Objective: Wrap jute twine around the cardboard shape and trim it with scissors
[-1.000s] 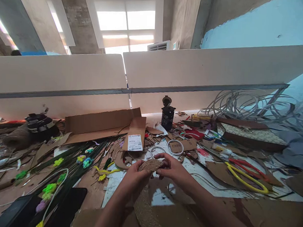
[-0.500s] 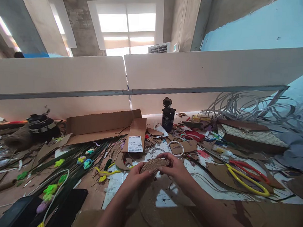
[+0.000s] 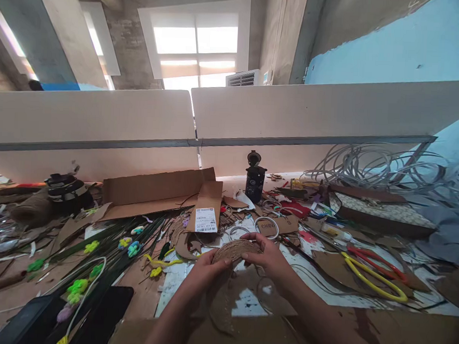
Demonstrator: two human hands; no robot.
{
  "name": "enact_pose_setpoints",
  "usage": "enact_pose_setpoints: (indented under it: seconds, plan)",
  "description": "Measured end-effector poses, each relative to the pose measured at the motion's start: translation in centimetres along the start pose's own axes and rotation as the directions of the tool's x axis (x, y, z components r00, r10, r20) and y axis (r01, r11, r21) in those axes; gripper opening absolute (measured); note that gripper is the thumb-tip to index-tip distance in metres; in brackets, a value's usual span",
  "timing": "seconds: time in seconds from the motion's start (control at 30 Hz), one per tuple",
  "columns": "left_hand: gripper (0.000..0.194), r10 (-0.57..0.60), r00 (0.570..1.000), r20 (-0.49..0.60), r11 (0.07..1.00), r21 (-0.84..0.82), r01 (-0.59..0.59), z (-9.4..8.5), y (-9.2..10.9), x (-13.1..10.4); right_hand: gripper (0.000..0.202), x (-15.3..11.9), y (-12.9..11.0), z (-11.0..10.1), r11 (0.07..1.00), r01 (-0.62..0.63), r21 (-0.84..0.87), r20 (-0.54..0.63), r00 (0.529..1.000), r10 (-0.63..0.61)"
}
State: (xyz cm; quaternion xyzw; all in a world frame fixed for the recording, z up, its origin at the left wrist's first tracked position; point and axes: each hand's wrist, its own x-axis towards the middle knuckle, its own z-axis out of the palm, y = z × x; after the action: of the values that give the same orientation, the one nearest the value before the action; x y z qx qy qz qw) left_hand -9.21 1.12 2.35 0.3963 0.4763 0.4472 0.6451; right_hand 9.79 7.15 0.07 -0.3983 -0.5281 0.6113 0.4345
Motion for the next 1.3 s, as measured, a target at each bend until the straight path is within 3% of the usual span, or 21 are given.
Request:
enact_pose_setpoints:
  seconds: [0.13,0.33,0.53,0.77,1.07,1.3]
  plan:
    - [0.046,-0.003,0.999,-0.035,0.999,0.042,0.005,-0.1,0.2,-0.1,0.049,0.3,0.3,-0.1,0.999,-0.040,-0.015,0.046,0.998,0.041]
    - [0.045,0.003,0.999,0.033,1.000,0.030,-0.004,0.0,0.1,0.0,0.047,-0.2,-0.4,0.1,0.996,-0.081,-0.026,0.077,0.994,0.083]
    - [0.055,0.010,1.000,-0.005,0.998,0.069,-0.010,-0.9,-0.5,0.8,0.045,-0.3,-1.4,-0.7,1.000,0.001,-0.018,-0.041,0.999,-0.002]
    - [0.049,-0.009,1.000,-0.002,0.993,0.119,0.009,-0.8,-0.2,0.4,0.045,-0.2,-1.4,-0.9,0.999,-0.023,-0.023,-0.005,1.000,0.023]
    - [0.048,0.008,1.000,0.003,0.989,0.148,-0.009,-1.2,-0.7,0.6,0.045,-0.3,-2.0,-0.8,0.999,0.032,0.015,-0.118,0.993,-0.030]
    - [0.050,0.078,0.996,0.043,0.984,0.158,-0.084,-0.7,0.9,0.6,0.035,-0.7,-3.7,-0.9,0.996,0.007,-0.092,0.056,0.998,-0.002]
